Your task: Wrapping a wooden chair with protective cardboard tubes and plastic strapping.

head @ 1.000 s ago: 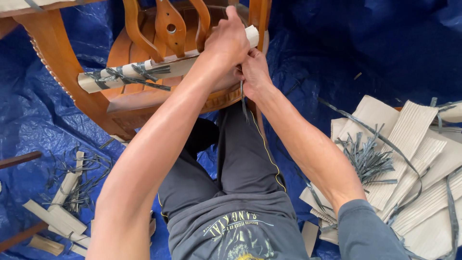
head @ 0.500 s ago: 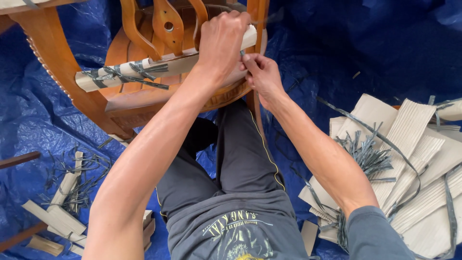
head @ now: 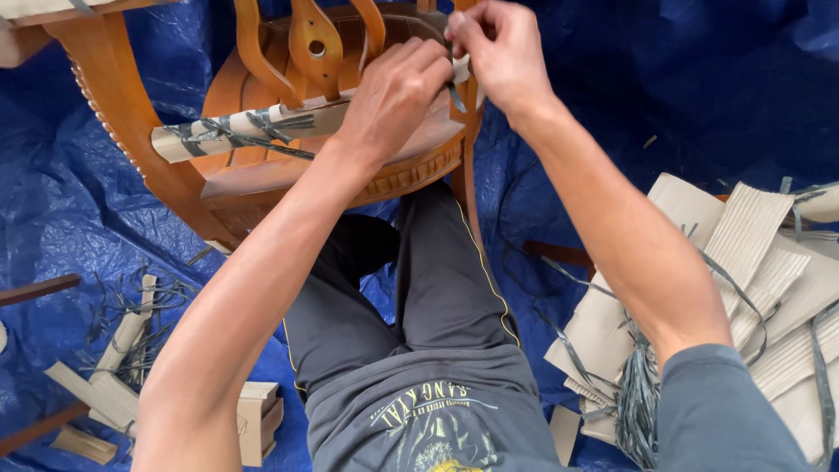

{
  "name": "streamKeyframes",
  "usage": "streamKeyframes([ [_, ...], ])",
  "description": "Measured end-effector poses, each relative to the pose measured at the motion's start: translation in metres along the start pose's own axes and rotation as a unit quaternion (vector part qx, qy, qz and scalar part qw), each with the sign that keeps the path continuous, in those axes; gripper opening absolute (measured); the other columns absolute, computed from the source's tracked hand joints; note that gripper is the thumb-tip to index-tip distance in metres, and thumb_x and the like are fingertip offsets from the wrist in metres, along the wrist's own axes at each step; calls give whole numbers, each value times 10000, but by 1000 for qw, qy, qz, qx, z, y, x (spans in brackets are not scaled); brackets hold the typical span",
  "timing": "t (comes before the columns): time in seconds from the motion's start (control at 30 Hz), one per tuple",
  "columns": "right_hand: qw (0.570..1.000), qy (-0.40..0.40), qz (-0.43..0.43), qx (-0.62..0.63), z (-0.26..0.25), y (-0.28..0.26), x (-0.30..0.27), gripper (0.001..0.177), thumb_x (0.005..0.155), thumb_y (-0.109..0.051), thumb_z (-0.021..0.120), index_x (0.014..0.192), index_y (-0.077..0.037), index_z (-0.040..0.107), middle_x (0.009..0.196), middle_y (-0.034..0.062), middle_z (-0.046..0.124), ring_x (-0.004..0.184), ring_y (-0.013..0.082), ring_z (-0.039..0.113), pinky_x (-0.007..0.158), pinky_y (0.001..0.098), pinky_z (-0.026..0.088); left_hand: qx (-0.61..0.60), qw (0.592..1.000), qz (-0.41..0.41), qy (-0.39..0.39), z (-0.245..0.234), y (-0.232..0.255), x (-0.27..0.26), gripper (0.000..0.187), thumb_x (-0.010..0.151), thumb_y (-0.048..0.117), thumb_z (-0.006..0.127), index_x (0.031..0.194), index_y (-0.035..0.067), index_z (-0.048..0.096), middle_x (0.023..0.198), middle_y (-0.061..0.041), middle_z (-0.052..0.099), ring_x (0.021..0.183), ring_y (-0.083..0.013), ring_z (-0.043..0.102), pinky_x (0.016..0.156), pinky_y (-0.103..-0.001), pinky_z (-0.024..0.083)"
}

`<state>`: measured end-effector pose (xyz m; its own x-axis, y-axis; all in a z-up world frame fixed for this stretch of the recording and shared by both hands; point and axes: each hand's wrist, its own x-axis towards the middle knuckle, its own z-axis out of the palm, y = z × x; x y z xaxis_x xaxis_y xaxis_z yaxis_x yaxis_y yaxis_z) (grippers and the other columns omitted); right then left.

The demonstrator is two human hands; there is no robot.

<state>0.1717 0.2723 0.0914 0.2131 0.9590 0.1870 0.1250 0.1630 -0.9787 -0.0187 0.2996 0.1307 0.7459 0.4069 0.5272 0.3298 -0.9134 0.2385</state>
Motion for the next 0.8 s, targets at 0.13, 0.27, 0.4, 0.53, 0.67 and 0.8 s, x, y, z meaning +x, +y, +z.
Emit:
streamKeyframes([
  [0.13, 998, -31, -57, 2, 7, -3, 29, 231, 1088, -141, 607, 942, 15, 693, 836, 17, 715, 727, 64, 682, 646, 236, 556, 101, 992, 77, 12, 17, -1, -3, 158, 862, 23, 657, 1013, 12, 610, 1081, -99, 645, 1045, -259, 659, 870, -369, 575],
  [0.27, 994, -46, -93, -44, 4, -8, 28, 214, 1092, -170, 619, 984, 0, 692, 847, 3, 724, 742, 65, 721, 648, 237, 577, 139, 990, 10, -32, 35, -6, 1, 256, 853, -33, 625, 1104, -34, 572, 1004, -139, 664, 985, -279, 691, 792, -377, 585],
  [0.4, 987, 152, 8, 56, 6, 0, -13, 230, 1074, -249, 609, 1020, -54, 719, 884, 32, 744, 737, 78, 704, 615, 230, 557, 103, 988, -88, -70, 40, -7, 4, 290, 887, -61, 591, 1152, -42, 475, 925, -217, 675, 872, -378, 704, 686, -459, 577],
  [0.53, 933, 193, 125, 276, 27, 38, -80, 208, 1104, -221, 536, 1140, -46, 643, 982, 47, 714, 766, 105, 645, 574, 246, 503, 31, 988, -132, -73, 44, -10, 4, 271, 877, -61, 587, 1064, -19, 395, 912, -251, 664, 889, -486, 670, 699, -556, 539],
  [0.67, 895, 147, 248, 342, 54, 40, -85, 187, 1016, -147, 533, 1144, -83, 653, 1007, 8, 730, 780, 101, 674, 611, 250, 549, -8, 987, -146, -71, 51, -16, 3, 309, 885, -18, 612, 1069, -20, 364, 901, -278, 655, 868, -512, 657, 691, -589, 518],
  [0.8, 891, 78, 232, 383, 71, 78, -66, 131, 1038, -102, 597, 1165, -78, 618, 1026, 15, 663, 832, 110, 651, 702, 289, 577, -17, 984, -166, -66, 54, -23, 6, 328, 933, 26, 637, 1063, -24, 340, 903, -311, 653, 843, -535, 634, 669, -590, 504],
])
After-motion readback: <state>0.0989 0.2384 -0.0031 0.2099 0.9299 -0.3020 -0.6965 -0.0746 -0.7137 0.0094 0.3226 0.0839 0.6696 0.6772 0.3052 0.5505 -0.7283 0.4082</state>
